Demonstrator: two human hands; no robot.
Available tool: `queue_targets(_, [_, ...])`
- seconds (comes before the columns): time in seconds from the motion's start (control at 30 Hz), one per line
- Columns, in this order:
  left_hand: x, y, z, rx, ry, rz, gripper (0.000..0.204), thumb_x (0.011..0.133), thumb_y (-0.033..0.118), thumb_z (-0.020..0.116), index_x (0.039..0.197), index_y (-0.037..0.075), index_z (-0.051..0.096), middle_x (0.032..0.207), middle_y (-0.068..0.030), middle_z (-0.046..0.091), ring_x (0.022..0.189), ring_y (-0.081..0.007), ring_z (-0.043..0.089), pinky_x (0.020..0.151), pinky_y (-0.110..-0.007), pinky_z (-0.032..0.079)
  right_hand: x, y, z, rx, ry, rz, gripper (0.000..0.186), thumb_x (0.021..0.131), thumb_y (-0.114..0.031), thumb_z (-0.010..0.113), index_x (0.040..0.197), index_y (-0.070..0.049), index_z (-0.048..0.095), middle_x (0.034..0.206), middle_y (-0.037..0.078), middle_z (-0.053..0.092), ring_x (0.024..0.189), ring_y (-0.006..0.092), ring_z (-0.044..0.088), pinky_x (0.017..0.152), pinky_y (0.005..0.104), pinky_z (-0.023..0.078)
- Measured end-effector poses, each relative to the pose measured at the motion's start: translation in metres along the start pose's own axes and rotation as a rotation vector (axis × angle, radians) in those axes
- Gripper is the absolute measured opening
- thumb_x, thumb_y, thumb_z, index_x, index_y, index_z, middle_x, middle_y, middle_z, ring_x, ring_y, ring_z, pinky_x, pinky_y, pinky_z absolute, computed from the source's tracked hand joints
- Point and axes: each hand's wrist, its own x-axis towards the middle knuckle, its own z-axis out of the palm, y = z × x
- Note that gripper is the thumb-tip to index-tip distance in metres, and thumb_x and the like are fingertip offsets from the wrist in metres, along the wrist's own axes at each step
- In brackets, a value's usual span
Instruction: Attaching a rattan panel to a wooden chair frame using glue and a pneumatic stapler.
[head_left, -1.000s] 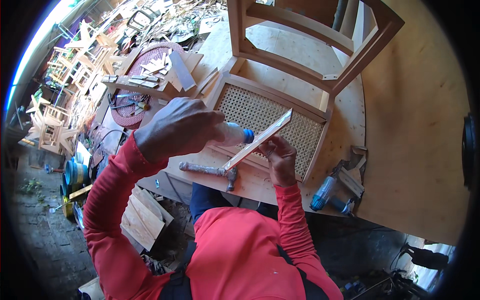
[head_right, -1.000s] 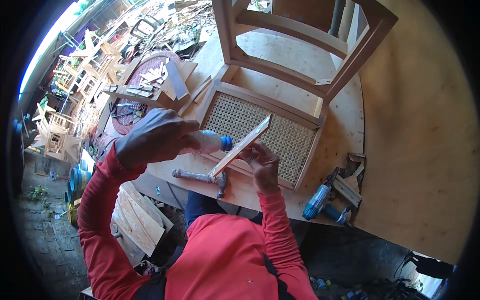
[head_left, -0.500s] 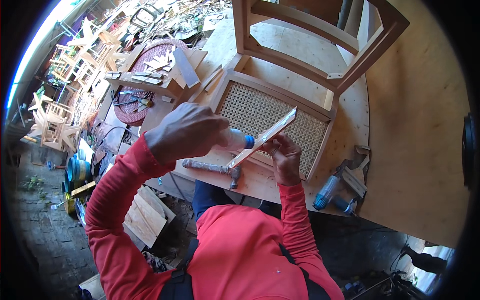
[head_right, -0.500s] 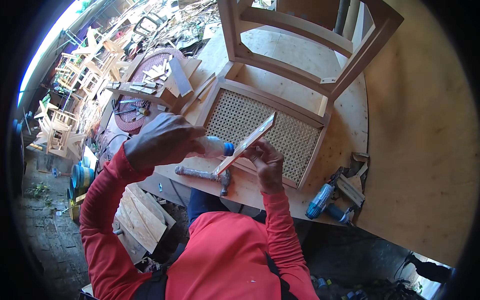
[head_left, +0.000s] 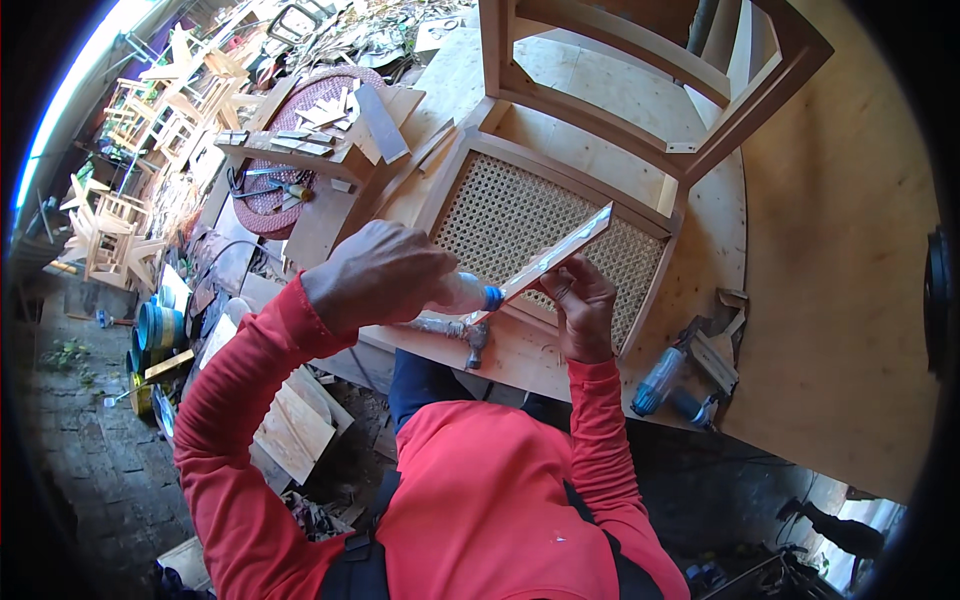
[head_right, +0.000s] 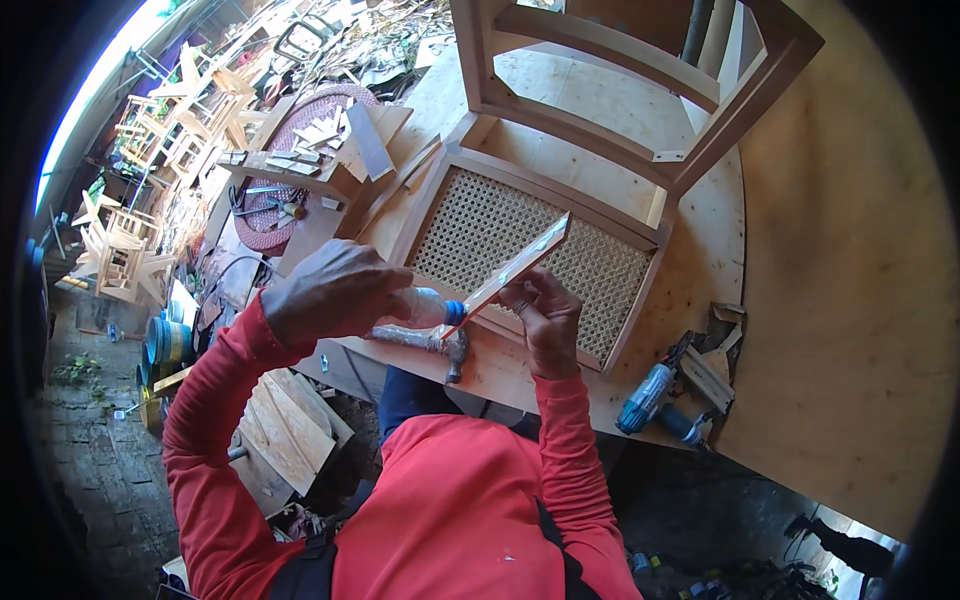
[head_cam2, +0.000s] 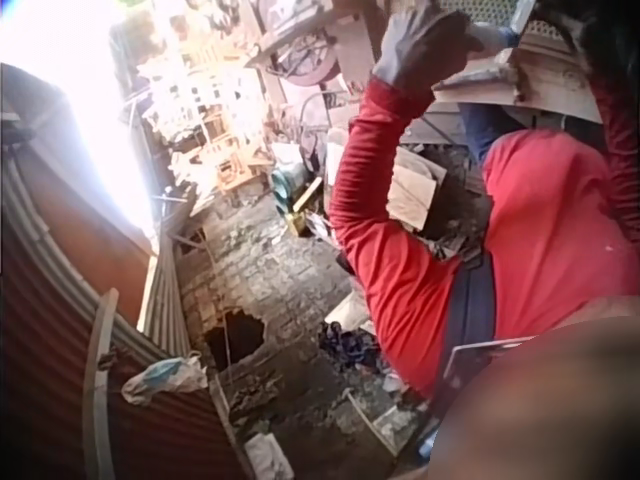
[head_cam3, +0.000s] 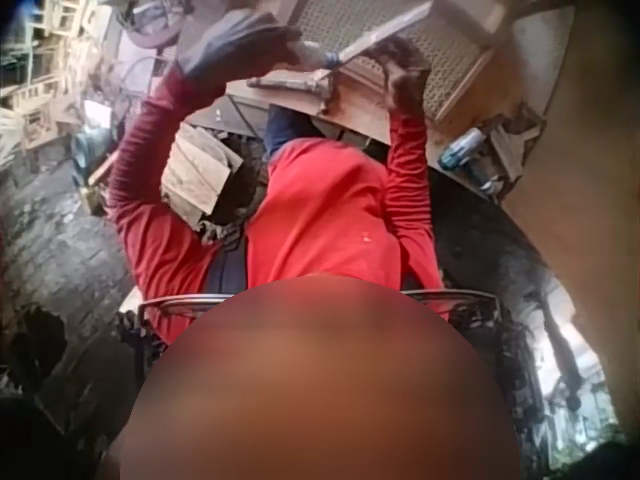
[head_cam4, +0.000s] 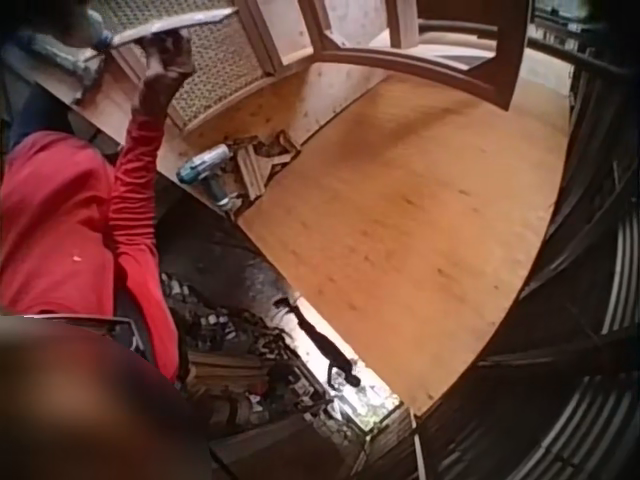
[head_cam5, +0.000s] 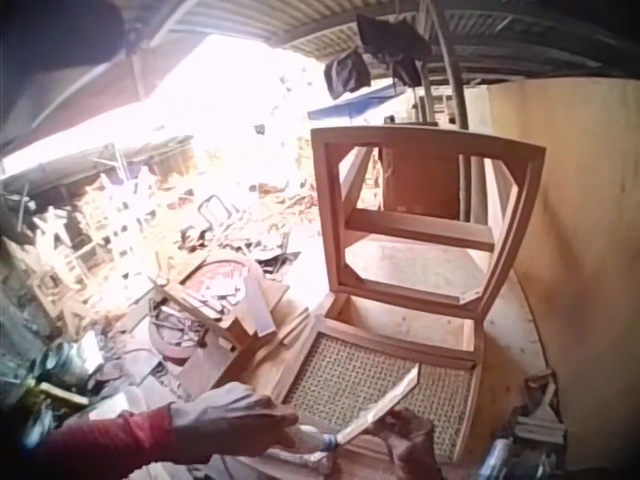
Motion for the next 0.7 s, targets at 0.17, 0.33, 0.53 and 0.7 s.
queue_targets(0.17, [-0.016,0.001,-0.01,-0.08,-0.006,-0.109,0.02,0.09,0.029,0.076,0.088,0.009,0.072,0.075,-0.0153,0.069,0.067,-0.0376,0.068,0.059,-0.048,0.05,0.001,-0.006,-0.016,0.12,-0.02,0.027,0.026,0.098,0.005,0.065,0.123,0.0,0.069,0.117,0.012,0.073,0.106,0.0226,0.072,0.093,0.0406,0.064])
queue_targets(0.33, [-0.069,-0.025,0.028,-0.475,0.267,-0.185,0.02,0.097,0.021,0.072,0.105,0.004,0.066,0.079,-0.0144,0.068,0.069,-0.0281,0.07,0.063,-0.04,0.051,0.007,-0.005,-0.016,0.239,-0.03,0.089,0.03,0.099,0.004,0.065,0.128,-0.001,0.068,0.122,0.013,0.073,0.11,0.0251,0.072,0.095,0.0414,0.063])
queue_targets(0.53, [-0.147,-0.044,0.103,-0.967,0.762,-0.656,0.018,0.11,0.018,0.054,0.119,0.004,0.061,0.104,0.0013,0.064,0.095,-0.0067,0.056,0.081,-0.024,0.047,0.011,0.005,-0.016,0.224,-0.055,0.186,0.031,0.099,-0.001,0.066,0.13,-0.002,0.066,0.12,0.013,0.072,0.112,0.0248,0.07,0.094,0.04,0.061])
queue_targets(0.7, [-0.17,-0.117,0.141,-1.531,1.15,-0.556,0.025,0.111,0.024,0.055,0.13,0.007,0.055,0.119,-0.0037,0.067,0.103,-0.0109,0.065,0.088,-0.028,0.056,0.018,0.011,-0.001,0.209,0.082,0.213,0.02,0.096,-0.005,0.069,0.115,-0.005,0.066,0.108,0.007,0.068,0.097,0.0193,0.065,0.086,0.0377,0.057])
